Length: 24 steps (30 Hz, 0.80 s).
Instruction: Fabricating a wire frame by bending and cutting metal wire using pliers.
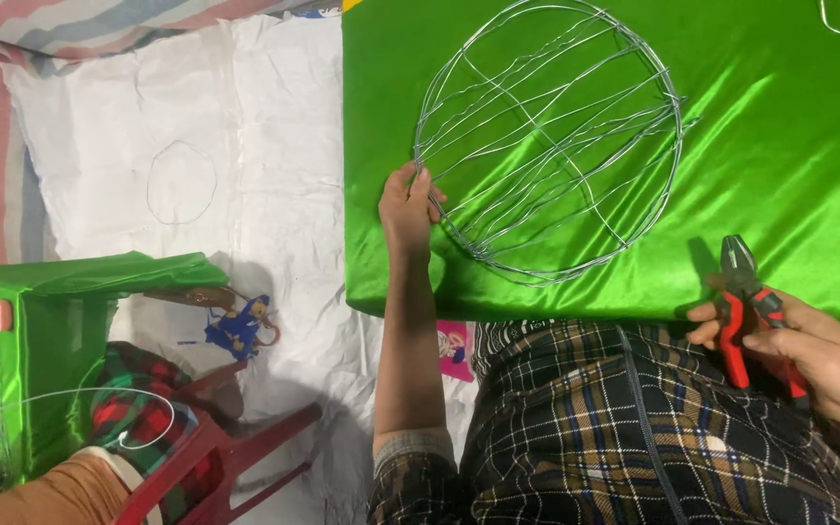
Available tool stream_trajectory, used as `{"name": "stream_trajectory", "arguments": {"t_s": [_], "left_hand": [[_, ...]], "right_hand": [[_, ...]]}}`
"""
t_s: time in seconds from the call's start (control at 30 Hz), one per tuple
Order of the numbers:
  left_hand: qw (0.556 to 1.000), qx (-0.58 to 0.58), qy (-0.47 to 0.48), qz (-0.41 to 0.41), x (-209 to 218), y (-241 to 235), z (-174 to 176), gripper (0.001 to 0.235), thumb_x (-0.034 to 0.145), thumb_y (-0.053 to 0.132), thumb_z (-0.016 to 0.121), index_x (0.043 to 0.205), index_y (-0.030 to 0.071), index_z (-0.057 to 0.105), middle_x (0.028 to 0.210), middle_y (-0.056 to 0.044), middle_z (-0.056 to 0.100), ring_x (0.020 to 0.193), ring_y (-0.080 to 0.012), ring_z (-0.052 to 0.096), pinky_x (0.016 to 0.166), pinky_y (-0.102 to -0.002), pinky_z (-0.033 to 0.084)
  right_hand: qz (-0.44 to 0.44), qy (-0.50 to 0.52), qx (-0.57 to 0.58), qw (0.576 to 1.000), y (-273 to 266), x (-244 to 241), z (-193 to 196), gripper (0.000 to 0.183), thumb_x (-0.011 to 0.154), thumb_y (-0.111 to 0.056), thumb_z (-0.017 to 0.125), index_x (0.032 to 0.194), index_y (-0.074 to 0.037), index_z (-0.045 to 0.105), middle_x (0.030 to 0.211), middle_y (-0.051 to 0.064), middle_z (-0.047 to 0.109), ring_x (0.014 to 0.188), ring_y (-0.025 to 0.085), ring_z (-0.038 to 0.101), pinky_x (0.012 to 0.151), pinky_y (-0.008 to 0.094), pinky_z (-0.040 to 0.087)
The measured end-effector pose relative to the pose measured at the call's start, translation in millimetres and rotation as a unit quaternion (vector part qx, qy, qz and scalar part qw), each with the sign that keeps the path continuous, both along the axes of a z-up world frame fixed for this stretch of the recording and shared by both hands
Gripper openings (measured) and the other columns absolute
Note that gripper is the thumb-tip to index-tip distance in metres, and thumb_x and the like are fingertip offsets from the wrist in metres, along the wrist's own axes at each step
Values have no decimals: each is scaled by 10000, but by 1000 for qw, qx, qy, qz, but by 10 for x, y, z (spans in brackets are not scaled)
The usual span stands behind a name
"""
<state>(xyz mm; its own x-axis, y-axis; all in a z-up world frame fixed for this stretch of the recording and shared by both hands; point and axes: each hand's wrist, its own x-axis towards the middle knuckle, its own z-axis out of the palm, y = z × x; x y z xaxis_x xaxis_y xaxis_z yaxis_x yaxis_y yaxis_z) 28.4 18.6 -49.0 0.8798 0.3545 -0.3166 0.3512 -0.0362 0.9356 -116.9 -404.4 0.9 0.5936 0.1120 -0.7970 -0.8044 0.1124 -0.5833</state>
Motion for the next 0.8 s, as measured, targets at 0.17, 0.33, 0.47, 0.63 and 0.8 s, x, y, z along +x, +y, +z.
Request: {"name": "stream_trajectory", "arguments": {"t_s": [0.17,0.33,0.47,0.63,0.8], "left_hand": [[999,-33,11,11,29,32,-29,265,1040,137,554,1278,28,595,710,-129,632,470,-89,442,401,-204,350],[852,510,-117,-7,-91,-258,101,414,934,190,710,1295,26,592,1193,-112,607,853,-184,626,641,-311,597],[846,458,-205,-180,-273,-1224,492,319,935,126,672,1213,-22,620,1132,-140,699,1038,-223,669,878,-304,616],[782,436,-193,-401,-261,-2178,264,541,958,320,659,1419,56,557,1369,-157,607,1262,-294,550,1046,-451,503],[767,492,-196,-364,-198,-2456,51,713,862,288,783,1452,7,498,1263,-183,638,1099,-332,615,880,-478,509]], "right_hand": [[35,-49,25,998,-77,-9,-89,497,832,134,465,1282,202,663,1123,411,785,1067,473,737,1008,501,516],[23,-32,42,998,-70,-1,-101,654,839,113,434,1482,80,547,1236,348,742,1073,469,718,944,529,514],[15,-51,45,998,-83,-22,-192,652,829,116,448,1470,67,564,1206,326,750,1010,446,726,848,506,526],[35,-79,71,994,-150,-120,-402,471,840,54,502,1253,143,711,1029,346,827,906,391,740,717,432,525],[35,-73,60,995,-128,-84,-287,457,850,57,500,1248,132,711,1024,364,830,955,403,742,773,445,532]]}}
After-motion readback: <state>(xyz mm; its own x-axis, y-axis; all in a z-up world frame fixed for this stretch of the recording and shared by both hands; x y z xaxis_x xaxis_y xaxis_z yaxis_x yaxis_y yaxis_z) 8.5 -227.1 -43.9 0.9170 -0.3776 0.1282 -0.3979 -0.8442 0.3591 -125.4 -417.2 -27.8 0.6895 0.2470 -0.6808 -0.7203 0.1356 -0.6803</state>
